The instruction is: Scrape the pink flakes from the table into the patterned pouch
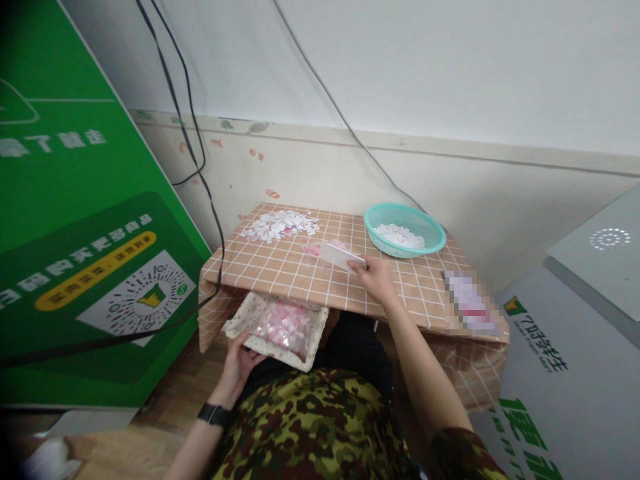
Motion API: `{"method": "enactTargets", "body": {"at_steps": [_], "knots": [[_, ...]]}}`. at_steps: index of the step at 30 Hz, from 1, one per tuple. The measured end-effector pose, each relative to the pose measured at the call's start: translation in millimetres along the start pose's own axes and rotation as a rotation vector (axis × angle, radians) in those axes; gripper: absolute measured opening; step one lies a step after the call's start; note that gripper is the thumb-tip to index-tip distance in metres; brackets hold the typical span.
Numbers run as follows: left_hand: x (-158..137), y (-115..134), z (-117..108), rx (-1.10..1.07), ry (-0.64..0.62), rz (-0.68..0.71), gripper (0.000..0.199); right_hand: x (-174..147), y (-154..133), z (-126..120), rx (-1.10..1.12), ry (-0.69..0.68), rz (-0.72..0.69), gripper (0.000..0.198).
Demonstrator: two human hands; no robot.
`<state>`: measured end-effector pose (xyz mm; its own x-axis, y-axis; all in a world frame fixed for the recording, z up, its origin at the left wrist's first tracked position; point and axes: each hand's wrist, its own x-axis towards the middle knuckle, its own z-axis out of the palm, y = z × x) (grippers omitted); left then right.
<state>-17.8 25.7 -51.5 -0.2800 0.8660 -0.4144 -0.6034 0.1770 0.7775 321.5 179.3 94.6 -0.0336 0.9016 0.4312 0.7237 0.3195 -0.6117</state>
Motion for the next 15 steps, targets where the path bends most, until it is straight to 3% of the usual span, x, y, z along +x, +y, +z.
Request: {"method": "enactTargets", "body": {"at_steps": [11,15], "knots": [[-2.4,1.3,2.1,-0.007,-0.008,0.017,0.065,-29.3,-15.1,-9.7,-0.020,0.027,-0.008,0.051],[0.6,-0.6,-0.6,-0.017,0.002,-0.003,0.066,-32.0,-20.5,-6.9,0.034,-0.055,-0.034,0.047]]}}
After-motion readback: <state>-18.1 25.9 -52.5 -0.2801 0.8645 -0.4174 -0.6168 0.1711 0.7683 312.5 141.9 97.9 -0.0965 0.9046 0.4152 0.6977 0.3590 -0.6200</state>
